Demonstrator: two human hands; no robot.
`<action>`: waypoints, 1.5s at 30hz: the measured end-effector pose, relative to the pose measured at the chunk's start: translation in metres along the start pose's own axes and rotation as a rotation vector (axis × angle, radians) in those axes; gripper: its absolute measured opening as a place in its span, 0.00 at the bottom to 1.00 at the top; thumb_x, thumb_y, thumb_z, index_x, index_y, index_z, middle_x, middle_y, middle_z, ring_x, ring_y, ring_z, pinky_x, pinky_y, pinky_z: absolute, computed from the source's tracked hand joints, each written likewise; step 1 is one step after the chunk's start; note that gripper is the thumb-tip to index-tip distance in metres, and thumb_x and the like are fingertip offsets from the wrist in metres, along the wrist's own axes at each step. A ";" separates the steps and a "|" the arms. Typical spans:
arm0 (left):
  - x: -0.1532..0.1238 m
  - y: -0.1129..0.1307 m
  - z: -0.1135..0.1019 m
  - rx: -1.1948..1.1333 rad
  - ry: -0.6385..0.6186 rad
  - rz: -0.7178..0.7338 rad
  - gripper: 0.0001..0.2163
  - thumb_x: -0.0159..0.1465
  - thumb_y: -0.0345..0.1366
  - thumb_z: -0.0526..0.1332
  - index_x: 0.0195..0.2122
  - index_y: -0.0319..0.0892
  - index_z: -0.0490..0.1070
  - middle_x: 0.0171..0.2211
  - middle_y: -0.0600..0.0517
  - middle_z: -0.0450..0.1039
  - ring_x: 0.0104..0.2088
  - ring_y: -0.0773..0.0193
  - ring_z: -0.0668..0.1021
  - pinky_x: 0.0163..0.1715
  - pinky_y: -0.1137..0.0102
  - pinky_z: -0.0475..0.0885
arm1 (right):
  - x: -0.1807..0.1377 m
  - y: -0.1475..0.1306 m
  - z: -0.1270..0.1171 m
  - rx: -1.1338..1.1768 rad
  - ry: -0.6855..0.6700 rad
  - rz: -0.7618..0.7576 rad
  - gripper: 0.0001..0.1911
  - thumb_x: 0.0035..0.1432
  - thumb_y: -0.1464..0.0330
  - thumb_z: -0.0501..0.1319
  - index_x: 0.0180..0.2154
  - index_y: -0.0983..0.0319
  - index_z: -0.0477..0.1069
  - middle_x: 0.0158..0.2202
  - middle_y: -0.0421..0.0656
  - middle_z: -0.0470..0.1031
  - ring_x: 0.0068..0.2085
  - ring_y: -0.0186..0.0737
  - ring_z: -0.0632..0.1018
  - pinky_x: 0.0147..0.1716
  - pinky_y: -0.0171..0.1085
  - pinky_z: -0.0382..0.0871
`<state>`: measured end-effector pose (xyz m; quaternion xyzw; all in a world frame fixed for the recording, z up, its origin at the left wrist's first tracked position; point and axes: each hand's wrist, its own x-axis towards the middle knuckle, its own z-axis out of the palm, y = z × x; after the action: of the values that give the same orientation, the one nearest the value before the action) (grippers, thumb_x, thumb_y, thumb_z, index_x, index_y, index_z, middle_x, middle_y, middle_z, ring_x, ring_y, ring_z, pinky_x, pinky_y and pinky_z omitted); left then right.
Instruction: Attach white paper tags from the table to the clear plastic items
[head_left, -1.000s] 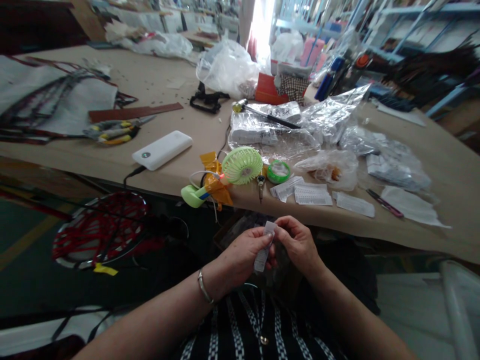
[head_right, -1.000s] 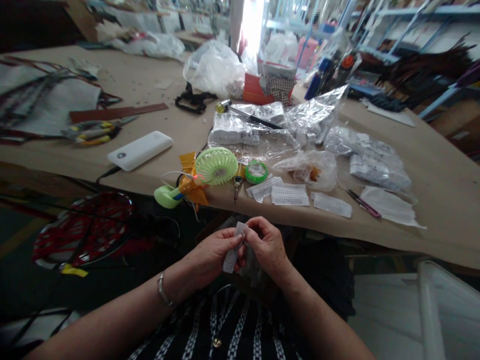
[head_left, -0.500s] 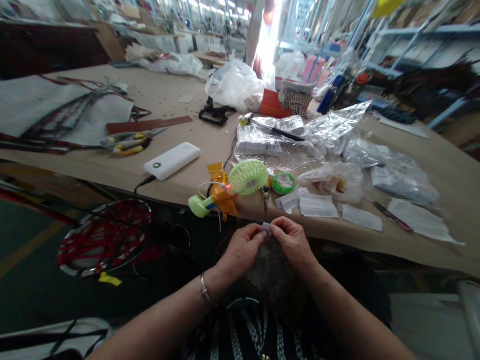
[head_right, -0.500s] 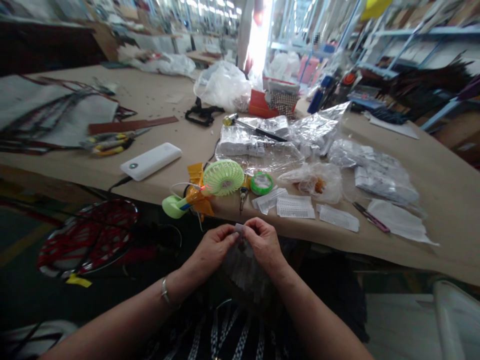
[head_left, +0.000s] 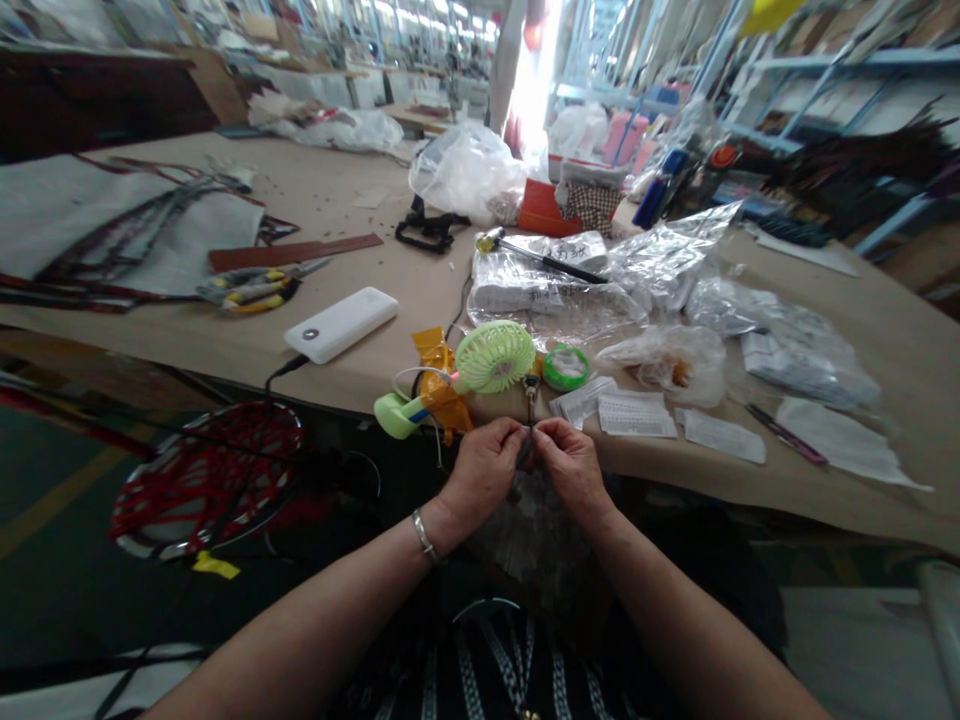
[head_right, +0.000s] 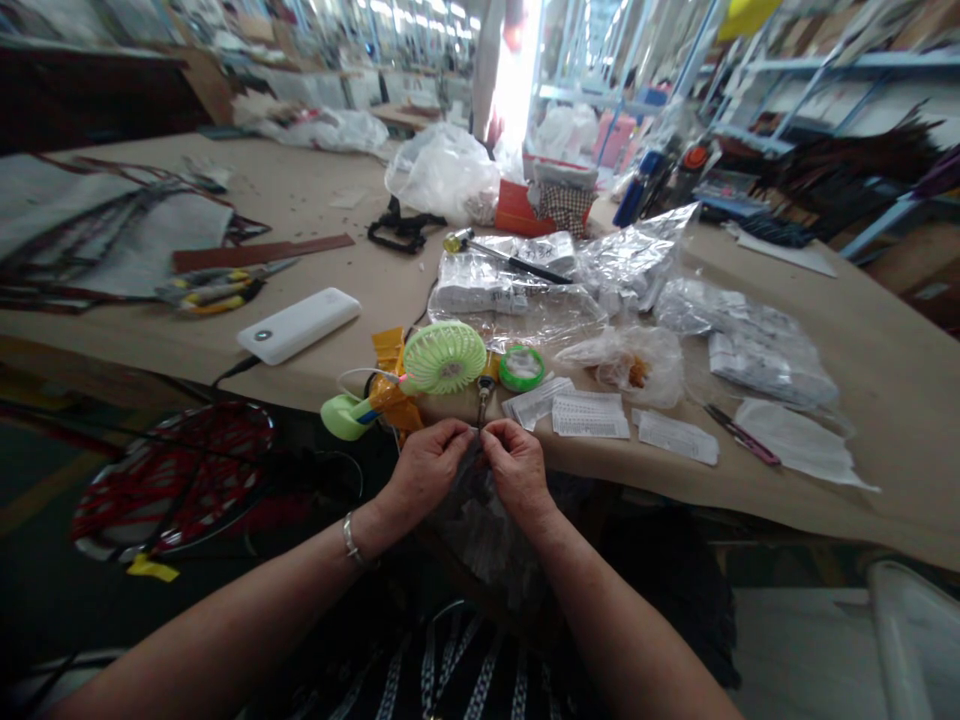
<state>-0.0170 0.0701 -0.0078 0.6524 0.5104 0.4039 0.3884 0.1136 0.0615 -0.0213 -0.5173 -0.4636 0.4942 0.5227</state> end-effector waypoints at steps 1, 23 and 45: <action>0.001 0.000 0.000 0.009 0.001 0.008 0.10 0.61 0.35 0.55 0.25 0.41 0.73 0.23 0.54 0.71 0.25 0.67 0.71 0.27 0.75 0.62 | 0.000 0.000 0.001 0.007 0.004 -0.001 0.10 0.49 0.61 0.61 0.28 0.61 0.66 0.19 0.34 0.67 0.21 0.31 0.69 0.23 0.32 0.64; -0.007 -0.005 0.002 0.021 -0.020 0.027 0.10 0.62 0.35 0.55 0.28 0.40 0.74 0.24 0.55 0.73 0.26 0.69 0.72 0.28 0.77 0.64 | -0.010 0.007 0.000 -0.035 0.033 -0.119 0.08 0.54 0.63 0.59 0.29 0.61 0.68 0.20 0.35 0.69 0.23 0.32 0.70 0.26 0.32 0.65; -0.022 -0.040 0.010 -0.026 -0.122 -0.261 0.08 0.55 0.36 0.59 0.32 0.44 0.78 0.34 0.49 0.79 0.38 0.56 0.77 0.42 0.66 0.66 | -0.002 -0.004 -0.067 -1.333 0.172 -0.814 0.10 0.59 0.68 0.59 0.43 0.57 0.72 0.44 0.40 0.77 0.52 0.46 0.70 0.60 0.51 0.43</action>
<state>-0.0253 0.0544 -0.0511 0.5988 0.5611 0.3159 0.4762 0.1805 0.0537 -0.0200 -0.5478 -0.7732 -0.1604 0.2762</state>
